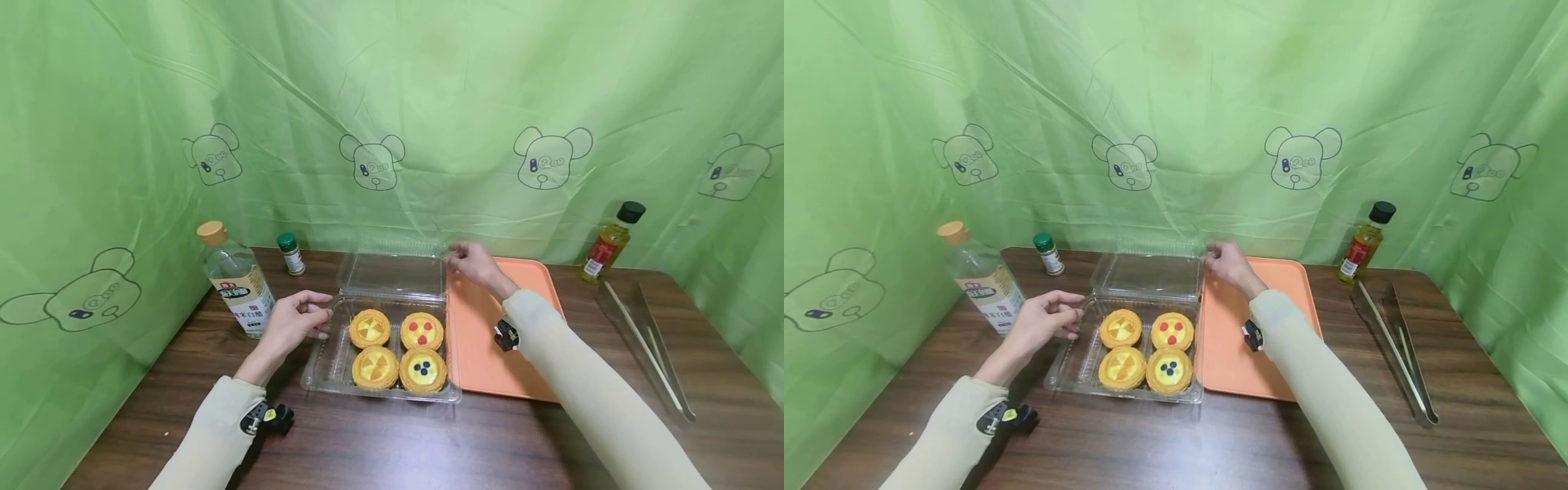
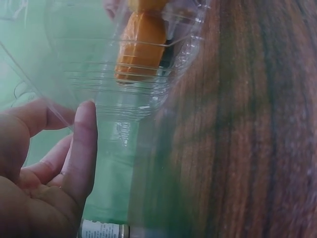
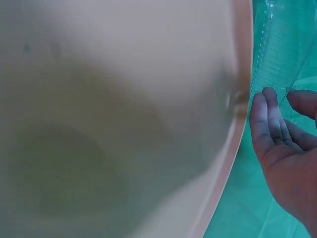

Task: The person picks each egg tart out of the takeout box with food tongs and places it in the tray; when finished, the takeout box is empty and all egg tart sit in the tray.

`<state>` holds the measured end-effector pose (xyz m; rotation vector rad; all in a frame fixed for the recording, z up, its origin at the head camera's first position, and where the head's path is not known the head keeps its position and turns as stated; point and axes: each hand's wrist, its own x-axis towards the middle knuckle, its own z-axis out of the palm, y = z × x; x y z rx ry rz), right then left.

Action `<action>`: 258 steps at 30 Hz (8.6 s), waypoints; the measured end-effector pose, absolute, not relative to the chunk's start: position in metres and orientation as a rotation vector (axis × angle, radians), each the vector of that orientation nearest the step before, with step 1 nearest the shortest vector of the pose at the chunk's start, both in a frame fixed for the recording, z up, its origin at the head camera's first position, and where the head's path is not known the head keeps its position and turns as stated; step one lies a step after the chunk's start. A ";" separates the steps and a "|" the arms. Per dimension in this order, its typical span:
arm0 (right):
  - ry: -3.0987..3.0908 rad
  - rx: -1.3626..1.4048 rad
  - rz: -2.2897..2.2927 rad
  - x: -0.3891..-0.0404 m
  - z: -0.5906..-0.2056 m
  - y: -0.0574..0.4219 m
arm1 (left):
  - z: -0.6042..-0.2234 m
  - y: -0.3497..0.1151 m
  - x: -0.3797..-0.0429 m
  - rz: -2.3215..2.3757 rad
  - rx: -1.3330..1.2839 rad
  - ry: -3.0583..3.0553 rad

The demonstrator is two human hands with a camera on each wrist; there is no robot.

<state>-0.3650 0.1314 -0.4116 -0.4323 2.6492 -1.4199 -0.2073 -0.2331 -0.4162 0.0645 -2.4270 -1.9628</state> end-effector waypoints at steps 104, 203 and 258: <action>3.060 -0.054 -0.668 -0.192 -0.413 0.436 | -0.424 -0.239 -0.198 -2.000 0.035 -2.404; 3.000 -1.918 -0.474 -0.206 -0.373 0.157 | -0.419 -0.233 -0.200 -1.978 0.029 -2.389; 2.940 -1.876 -0.364 -0.217 -0.370 0.109 | -0.420 -0.233 -0.199 -2.029 0.033 -2.364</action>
